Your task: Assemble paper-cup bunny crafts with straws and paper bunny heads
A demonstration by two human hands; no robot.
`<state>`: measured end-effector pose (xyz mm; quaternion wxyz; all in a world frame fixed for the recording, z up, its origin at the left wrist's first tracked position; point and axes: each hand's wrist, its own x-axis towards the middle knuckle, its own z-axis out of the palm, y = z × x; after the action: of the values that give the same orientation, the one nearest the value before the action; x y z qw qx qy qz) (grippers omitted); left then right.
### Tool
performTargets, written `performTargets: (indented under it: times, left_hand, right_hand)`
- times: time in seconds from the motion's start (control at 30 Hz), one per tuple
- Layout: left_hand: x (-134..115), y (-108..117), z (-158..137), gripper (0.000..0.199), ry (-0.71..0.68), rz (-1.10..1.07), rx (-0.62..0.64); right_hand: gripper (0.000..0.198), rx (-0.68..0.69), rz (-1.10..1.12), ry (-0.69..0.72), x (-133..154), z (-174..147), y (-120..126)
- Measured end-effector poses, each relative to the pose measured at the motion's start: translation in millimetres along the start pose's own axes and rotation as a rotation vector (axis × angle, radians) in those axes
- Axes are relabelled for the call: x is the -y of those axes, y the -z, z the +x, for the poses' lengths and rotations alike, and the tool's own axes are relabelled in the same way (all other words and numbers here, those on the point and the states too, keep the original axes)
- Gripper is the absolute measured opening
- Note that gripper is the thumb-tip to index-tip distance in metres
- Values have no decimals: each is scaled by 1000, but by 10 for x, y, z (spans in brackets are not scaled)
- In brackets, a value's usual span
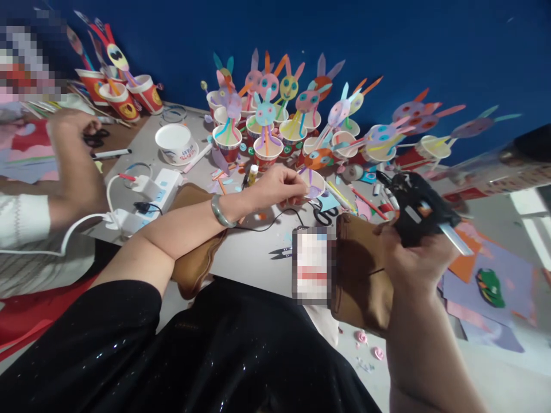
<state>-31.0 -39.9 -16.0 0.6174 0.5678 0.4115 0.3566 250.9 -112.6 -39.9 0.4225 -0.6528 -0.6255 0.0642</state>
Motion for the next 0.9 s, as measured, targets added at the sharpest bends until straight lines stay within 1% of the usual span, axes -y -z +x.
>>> performTargets:
  times: [0.03,0.1,0.23,0.27,0.33,0.4,0.57,0.63,0.8,0.9]
  left_hand:
    - [11,1,0,21,-7,0,-1]
    - [34,1,0,20,-21,-1,-4]
    - [69,0,4,18,-49,0,8]
    - [71,0,4,19,-57,-1,12]
    - [64,-1,1,19,-73,2,19]
    - [49,-2,-5,20,-84,11,18]
    - [33,-6,-7,19,-89,7,2]
    - [37,-5,0,19,-87,-2,3]
    - [42,-4,10,18,-87,-12,4]
    - [33,-7,2,18,-89,-21,2]
  right_hand:
    - [16,28,52,2,39,-24,14]
    - [24,85,104,53,105,-67,36]
    - [30,276,39,249,190,-93,31]
    - [29,319,28,277,210,-87,20]
    - [29,359,12,308,255,-70,-8]
    - [30,382,-24,326,300,-53,-38]
    - [31,386,-87,355,341,-30,-88]
    - [31,378,-94,349,327,-26,-95]
    - [34,406,-120,332,307,-22,-95]
    - [33,390,-139,334,318,-25,-92]
